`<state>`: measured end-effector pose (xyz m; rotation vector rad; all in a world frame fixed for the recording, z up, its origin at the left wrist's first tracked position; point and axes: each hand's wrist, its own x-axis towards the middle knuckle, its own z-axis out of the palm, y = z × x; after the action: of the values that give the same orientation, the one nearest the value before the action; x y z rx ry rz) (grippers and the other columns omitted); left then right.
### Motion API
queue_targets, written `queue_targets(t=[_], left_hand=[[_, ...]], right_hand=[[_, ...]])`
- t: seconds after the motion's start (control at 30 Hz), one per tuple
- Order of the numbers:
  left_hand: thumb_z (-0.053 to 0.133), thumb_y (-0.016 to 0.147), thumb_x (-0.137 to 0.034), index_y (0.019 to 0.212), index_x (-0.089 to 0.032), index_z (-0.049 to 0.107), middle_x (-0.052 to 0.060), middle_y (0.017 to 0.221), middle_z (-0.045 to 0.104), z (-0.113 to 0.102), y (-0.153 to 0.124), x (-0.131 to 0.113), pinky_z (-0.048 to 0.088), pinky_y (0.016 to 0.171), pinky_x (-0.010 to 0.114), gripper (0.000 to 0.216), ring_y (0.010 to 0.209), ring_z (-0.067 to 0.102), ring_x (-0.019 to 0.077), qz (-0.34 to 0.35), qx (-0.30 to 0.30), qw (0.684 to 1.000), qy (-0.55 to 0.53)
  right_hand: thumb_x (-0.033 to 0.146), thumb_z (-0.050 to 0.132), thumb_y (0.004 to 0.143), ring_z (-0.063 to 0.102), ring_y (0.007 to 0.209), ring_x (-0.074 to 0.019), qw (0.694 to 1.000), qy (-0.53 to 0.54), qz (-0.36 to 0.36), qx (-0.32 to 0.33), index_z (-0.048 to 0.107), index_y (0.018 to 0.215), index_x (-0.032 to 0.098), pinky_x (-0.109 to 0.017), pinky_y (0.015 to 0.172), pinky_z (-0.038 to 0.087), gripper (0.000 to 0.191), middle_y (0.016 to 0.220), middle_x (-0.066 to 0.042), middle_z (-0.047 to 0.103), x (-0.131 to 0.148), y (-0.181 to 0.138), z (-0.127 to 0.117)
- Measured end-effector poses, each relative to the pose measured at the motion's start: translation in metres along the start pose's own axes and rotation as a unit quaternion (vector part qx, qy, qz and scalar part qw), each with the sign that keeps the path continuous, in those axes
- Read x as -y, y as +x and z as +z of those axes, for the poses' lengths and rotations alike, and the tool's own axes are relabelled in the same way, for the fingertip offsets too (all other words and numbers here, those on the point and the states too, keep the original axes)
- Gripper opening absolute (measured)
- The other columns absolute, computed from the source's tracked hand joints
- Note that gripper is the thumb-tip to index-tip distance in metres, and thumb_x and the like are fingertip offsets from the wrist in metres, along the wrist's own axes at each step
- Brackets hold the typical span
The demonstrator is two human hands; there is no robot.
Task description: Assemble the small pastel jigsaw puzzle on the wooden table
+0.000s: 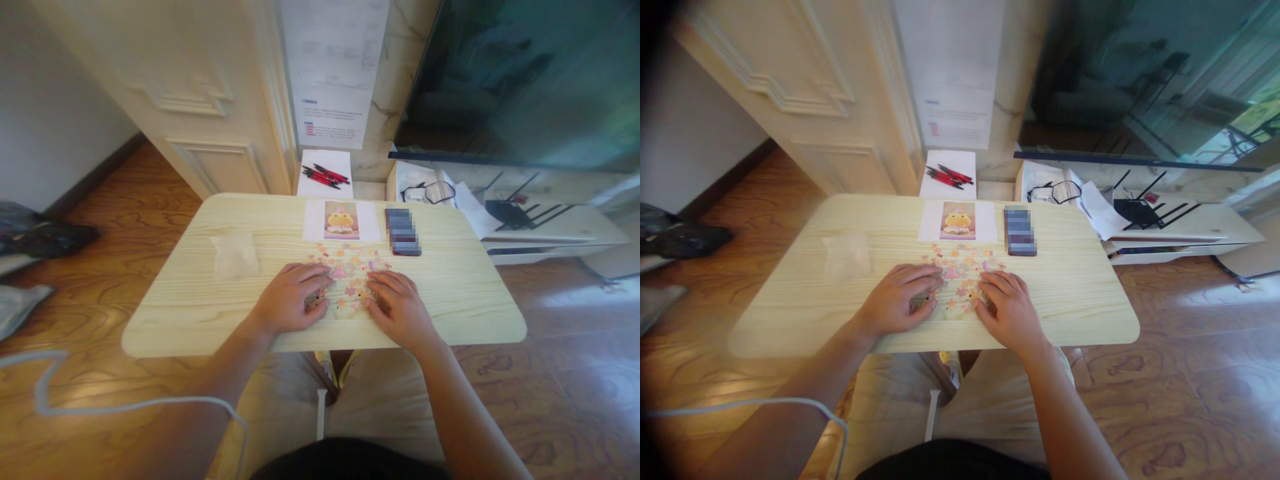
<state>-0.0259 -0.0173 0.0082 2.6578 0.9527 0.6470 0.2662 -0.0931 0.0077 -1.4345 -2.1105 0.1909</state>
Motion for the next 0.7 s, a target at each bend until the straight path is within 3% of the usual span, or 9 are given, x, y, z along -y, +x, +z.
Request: queue_targets(t=[0.23,0.43,0.7], left_hand=[[0.064,0.094,-0.036,0.131,-0.026,0.069,0.009,0.146,0.068,0.001,0.003,-0.002,0.047,0.115,0.052,0.039,0.138,0.062,0.0306,-0.042,-0.026,0.999,0.014],[0.066,0.093,-0.035,0.149,-0.024,0.050,0.012,0.148,0.064,0.002,0.002,0.000,0.048,0.116,0.053,0.060,0.137,0.062,0.0323,-0.086,-0.044,0.995,-0.008],[0.063,0.089,-0.017,0.160,-0.022,0.026,0.014,0.147,0.061,0.005,-0.003,0.011,0.047,0.121,0.053,0.080,0.141,0.058,0.0287,-0.168,-0.167,0.961,-0.141]], right_hand=[[0.037,0.069,0.100,0.061,0.133,-0.0298,1.000,-0.010,0.018,-0.014,0.073,0.124,0.027,-0.055,0.118,0.046,0.026,0.138,-0.007,0.071,-0.001,0.000,0.002],[0.037,0.068,0.101,0.061,0.134,-0.0300,0.999,0.008,0.016,-0.027,0.073,0.126,0.027,-0.054,0.117,0.048,0.027,0.138,-0.008,0.071,-0.002,-0.001,0.002],[0.038,0.066,0.102,0.061,0.135,-0.0319,0.999,0.025,0.033,-0.032,0.071,0.131,0.028,-0.057,0.115,0.050,0.031,0.142,-0.009,0.068,-0.007,-0.002,0.004]])
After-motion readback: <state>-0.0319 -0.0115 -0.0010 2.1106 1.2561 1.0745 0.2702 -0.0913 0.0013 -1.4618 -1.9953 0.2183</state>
